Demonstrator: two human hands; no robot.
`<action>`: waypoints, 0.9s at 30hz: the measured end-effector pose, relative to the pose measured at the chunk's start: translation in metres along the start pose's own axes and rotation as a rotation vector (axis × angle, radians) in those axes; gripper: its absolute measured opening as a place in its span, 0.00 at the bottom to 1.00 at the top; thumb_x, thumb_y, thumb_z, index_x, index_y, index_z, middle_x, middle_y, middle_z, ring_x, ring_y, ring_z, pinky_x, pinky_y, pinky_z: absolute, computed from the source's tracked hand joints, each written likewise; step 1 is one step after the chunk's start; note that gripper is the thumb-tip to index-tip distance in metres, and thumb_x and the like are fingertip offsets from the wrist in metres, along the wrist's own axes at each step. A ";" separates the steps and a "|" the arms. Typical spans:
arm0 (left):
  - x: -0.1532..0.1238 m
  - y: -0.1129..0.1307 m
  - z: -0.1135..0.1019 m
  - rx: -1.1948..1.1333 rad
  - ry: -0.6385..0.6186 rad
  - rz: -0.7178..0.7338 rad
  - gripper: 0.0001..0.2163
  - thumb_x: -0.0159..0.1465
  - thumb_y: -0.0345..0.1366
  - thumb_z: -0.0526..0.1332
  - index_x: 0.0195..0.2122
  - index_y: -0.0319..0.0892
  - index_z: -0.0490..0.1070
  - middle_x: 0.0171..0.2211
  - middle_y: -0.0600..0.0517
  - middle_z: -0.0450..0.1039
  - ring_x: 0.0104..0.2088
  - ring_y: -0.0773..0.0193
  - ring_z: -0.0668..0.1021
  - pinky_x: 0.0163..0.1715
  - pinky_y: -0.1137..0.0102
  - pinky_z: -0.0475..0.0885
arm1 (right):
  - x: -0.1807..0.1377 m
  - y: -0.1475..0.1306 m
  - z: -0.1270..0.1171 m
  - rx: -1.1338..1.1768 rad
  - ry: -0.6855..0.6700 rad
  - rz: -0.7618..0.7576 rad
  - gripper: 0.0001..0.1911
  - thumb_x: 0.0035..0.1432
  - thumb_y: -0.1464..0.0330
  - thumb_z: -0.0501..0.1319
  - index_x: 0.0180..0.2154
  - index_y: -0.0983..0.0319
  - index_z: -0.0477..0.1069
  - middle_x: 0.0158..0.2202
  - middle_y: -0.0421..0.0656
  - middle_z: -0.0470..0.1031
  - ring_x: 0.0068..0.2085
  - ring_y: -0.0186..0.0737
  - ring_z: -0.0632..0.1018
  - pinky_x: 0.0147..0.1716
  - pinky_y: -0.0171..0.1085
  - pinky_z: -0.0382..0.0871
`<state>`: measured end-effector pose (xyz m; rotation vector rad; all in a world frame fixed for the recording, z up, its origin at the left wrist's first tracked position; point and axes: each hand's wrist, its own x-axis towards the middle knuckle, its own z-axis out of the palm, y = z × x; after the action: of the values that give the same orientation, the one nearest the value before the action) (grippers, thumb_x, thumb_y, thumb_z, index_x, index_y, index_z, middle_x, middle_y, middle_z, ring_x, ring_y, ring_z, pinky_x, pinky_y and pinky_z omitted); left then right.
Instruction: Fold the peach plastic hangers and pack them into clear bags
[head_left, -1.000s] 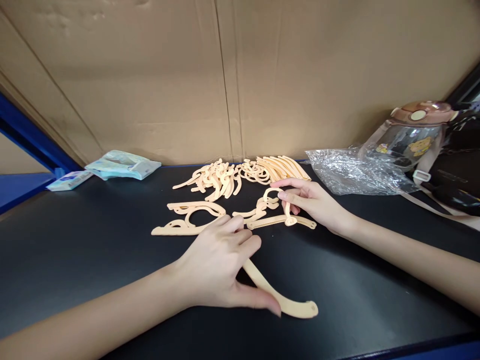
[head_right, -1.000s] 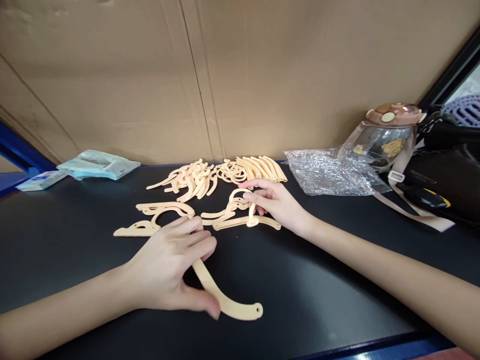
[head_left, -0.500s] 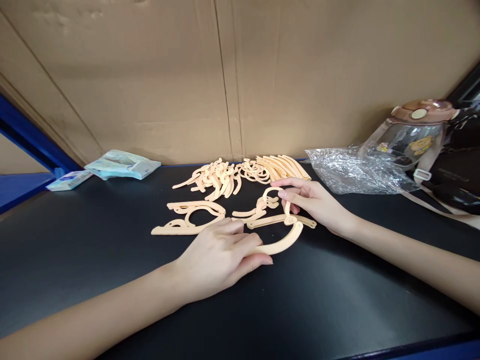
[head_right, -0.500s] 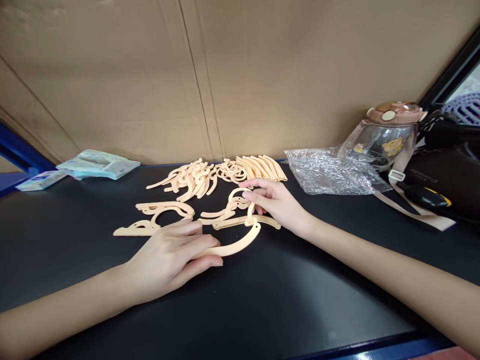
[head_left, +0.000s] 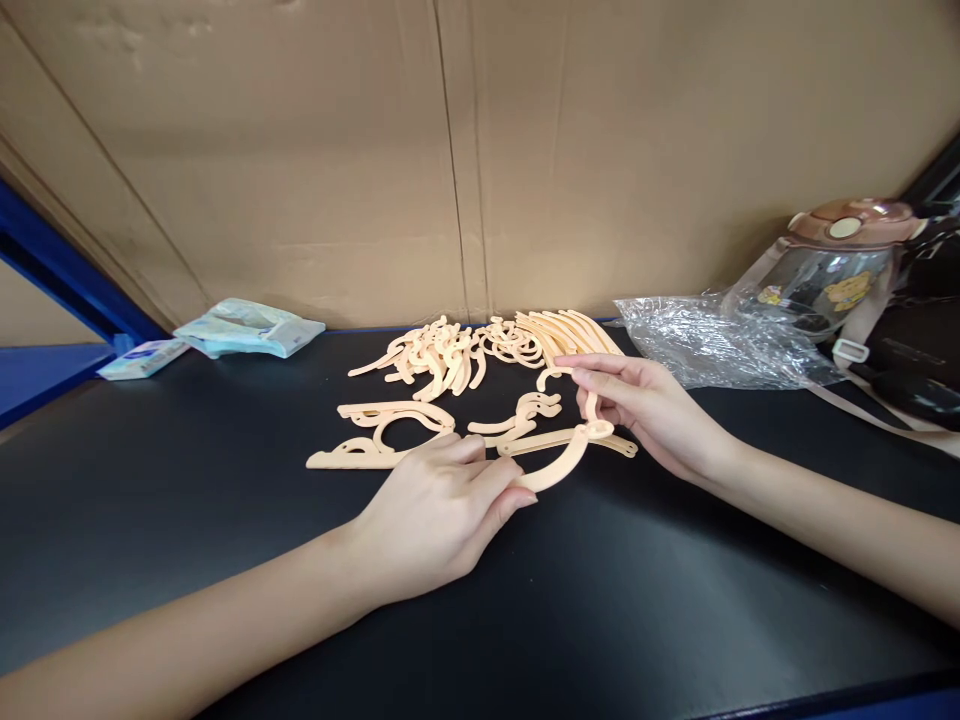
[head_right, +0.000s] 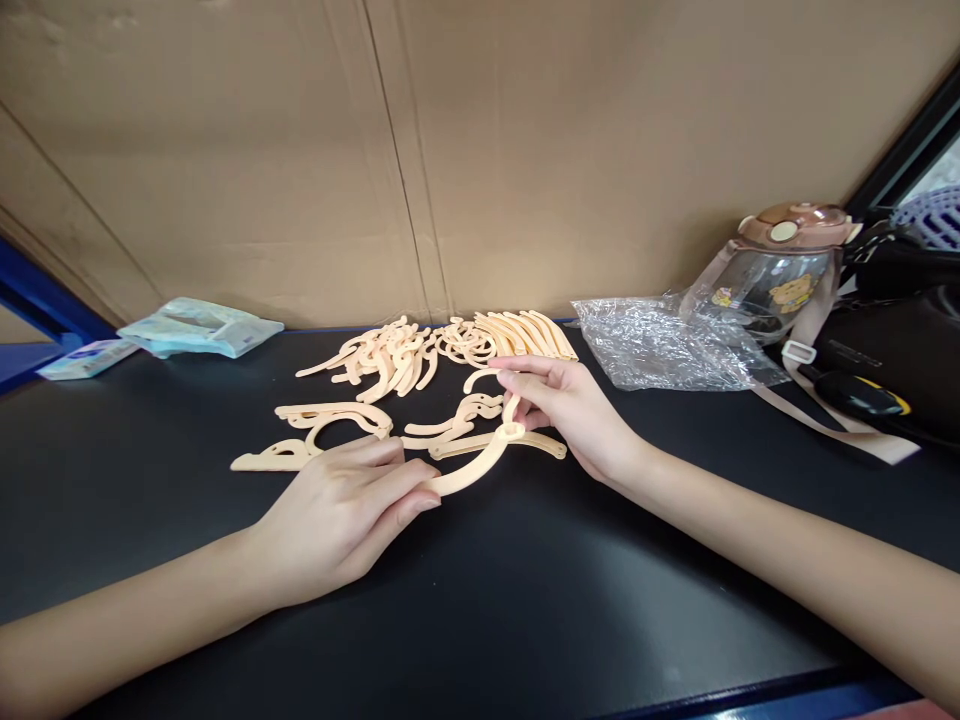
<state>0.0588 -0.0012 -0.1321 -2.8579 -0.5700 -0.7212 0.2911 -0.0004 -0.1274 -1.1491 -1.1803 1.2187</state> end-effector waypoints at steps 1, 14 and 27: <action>0.000 0.000 0.000 0.003 -0.003 -0.007 0.19 0.73 0.37 0.46 0.31 0.39 0.72 0.20 0.53 0.66 0.23 0.65 0.69 0.23 0.71 0.63 | -0.001 0.000 0.001 0.000 -0.013 0.008 0.20 0.51 0.61 0.68 0.45 0.63 0.76 0.23 0.35 0.69 0.23 0.27 0.69 0.23 0.30 0.67; -0.001 -0.002 0.003 0.032 0.002 -0.067 0.18 0.72 0.38 0.47 0.28 0.40 0.67 0.20 0.55 0.65 0.22 0.67 0.69 0.23 0.73 0.63 | -0.009 -0.003 0.006 -0.177 -0.039 -0.175 0.15 0.58 0.64 0.63 0.46 0.63 0.75 0.20 0.35 0.73 0.22 0.31 0.73 0.30 0.35 0.71; -0.002 0.000 0.003 0.310 0.032 0.024 0.16 0.70 0.40 0.54 0.25 0.41 0.67 0.18 0.55 0.67 0.23 0.65 0.70 0.23 0.69 0.60 | -0.011 -0.002 0.006 -0.142 -0.110 -0.112 0.19 0.55 0.59 0.65 0.47 0.61 0.75 0.19 0.36 0.73 0.24 0.36 0.77 0.28 0.36 0.72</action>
<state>0.0582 -0.0017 -0.1355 -2.5582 -0.5850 -0.6133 0.2854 -0.0117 -0.1258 -1.1148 -1.4147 1.1391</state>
